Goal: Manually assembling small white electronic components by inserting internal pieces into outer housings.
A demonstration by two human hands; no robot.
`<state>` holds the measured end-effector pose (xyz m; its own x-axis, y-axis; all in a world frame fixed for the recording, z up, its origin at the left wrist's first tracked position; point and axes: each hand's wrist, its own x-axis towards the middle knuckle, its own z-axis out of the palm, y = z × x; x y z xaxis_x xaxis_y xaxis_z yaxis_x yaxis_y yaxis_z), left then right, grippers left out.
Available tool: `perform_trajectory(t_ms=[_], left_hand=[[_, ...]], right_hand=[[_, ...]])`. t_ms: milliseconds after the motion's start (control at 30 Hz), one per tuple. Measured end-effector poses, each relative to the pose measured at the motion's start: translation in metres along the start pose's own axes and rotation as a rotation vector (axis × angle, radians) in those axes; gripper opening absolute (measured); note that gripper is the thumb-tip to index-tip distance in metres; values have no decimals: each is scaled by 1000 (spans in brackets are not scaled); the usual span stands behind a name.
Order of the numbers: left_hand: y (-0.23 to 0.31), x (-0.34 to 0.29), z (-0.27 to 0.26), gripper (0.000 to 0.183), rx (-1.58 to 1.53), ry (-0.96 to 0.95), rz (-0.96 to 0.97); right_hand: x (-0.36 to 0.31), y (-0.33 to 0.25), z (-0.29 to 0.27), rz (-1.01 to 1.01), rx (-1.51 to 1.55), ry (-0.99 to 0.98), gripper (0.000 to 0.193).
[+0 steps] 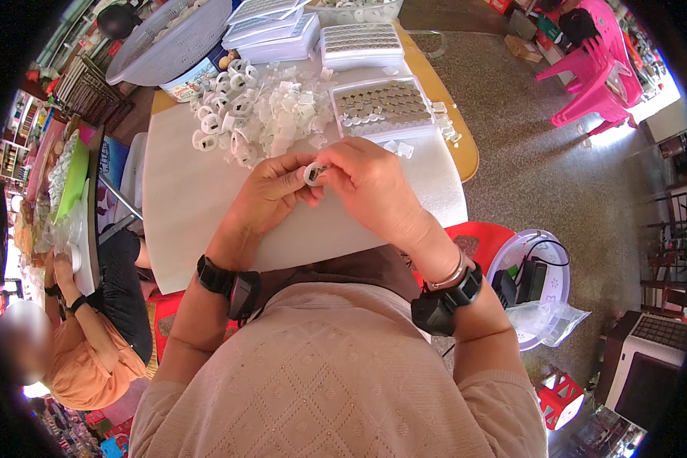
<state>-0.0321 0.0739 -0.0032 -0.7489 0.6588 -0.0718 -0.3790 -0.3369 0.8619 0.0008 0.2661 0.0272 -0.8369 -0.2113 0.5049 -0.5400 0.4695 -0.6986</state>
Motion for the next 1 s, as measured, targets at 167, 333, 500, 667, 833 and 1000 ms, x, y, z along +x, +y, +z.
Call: perform_trajectory(t_ms=[167, 333, 500, 667, 833, 1000], left_hand=[[1, 1, -1, 32, -41, -26, -12], [1, 1, -1, 31, -53, -9, -10], [2, 1, 0, 30, -111, 19, -7], [0, 2, -3, 28, -154, 26, -3], [0, 2, -4, 27, -155, -13, 1], [1, 4, 1, 27, -179, 32, -7]], right_hand=[[-1, -2, 3, 173, 130, -31, 8], [0, 1, 6, 264, 198, -32, 8], [1, 1, 10, 338, 266, 11, 7], [2, 0, 10, 328, 312, 37, 8], [1, -8, 10, 316, 210, 46, 8], [2, -2, 11, 289, 167, 54, 12]])
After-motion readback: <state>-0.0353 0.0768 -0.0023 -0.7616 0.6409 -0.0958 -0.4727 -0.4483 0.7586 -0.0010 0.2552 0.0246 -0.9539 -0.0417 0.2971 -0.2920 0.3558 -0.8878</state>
